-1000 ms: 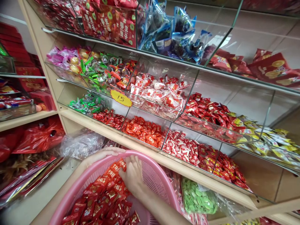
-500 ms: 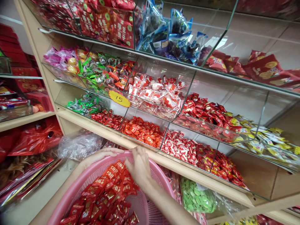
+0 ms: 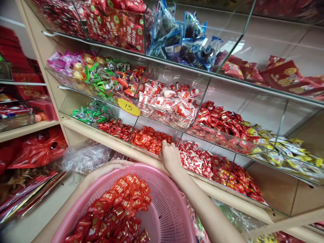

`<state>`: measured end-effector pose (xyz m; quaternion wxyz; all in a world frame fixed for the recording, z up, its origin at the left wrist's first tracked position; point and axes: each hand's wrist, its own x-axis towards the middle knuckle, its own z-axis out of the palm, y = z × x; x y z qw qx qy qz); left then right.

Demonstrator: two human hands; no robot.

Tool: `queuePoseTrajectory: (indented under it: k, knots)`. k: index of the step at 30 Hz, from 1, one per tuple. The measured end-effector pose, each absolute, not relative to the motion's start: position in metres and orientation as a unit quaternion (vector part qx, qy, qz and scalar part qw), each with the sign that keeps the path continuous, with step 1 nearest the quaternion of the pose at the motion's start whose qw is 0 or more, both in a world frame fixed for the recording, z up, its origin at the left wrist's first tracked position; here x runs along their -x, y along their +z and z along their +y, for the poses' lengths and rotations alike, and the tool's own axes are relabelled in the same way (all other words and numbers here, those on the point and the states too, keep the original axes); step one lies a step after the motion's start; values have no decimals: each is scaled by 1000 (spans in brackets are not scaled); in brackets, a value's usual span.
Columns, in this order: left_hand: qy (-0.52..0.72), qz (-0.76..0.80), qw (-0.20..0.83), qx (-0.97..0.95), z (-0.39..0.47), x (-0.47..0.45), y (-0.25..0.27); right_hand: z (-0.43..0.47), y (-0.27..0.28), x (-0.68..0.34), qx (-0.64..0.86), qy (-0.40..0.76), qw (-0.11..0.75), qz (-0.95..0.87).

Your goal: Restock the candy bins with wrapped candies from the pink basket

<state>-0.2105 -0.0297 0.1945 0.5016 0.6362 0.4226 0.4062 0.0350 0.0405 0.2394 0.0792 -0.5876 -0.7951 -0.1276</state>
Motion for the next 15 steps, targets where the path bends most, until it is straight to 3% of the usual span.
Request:
queuePoseTrajectory:
  k: [15]
  knots:
    - [389,467,555,-569,-16,211,186,55,243,-31,590,-104,57,-799]
